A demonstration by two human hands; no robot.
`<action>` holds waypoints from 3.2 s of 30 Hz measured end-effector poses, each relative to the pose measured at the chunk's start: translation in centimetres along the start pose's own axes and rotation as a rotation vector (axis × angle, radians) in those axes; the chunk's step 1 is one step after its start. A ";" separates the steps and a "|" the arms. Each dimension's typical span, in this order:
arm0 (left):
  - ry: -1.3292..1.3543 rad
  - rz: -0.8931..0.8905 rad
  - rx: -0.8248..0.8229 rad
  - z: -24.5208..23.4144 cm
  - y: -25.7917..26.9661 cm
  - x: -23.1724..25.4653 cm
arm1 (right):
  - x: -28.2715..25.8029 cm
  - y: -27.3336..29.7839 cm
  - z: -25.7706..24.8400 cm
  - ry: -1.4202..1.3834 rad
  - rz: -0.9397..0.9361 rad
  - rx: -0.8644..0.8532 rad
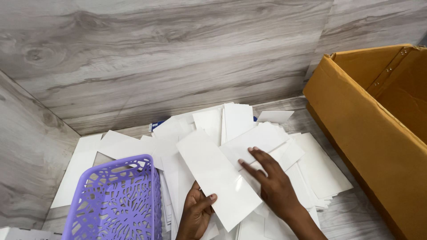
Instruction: The person gathers white rectangular papers from a pile on the floor, stacks them, and places them into a cardboard box. The person repeats this process multiple times, organizing the papers into neat stacks within the box.
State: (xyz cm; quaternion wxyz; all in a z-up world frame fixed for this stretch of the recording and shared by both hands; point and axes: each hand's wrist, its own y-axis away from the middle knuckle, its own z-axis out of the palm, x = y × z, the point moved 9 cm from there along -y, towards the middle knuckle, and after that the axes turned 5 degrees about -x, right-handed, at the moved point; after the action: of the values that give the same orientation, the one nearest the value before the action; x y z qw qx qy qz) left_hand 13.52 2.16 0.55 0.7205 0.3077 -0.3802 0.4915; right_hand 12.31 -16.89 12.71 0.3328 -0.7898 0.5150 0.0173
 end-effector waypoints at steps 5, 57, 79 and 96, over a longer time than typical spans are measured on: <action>0.061 0.098 0.249 -4.1 0.5 2.1 | 1.8 -3.0 1.5 -0.097 0.206 -0.171; -0.133 0.168 0.317 1.2 1.3 -0.8 | 12.4 -3.5 5.5 -0.001 0.676 -0.393; -0.313 0.110 0.339 3.1 0.3 0.2 | 12.2 -3.0 4.8 0.050 0.599 -0.422; -0.351 0.119 0.309 3.1 0.1 0.8 | 5.3 3.9 3.0 0.325 0.274 -0.474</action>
State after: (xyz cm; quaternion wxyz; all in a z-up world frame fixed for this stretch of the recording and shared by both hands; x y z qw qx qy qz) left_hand 12.86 0.01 2.85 0.5574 0.4721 -0.4372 0.5247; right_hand 12.48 -20.48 6.47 0.0475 -0.7610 0.6447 0.0552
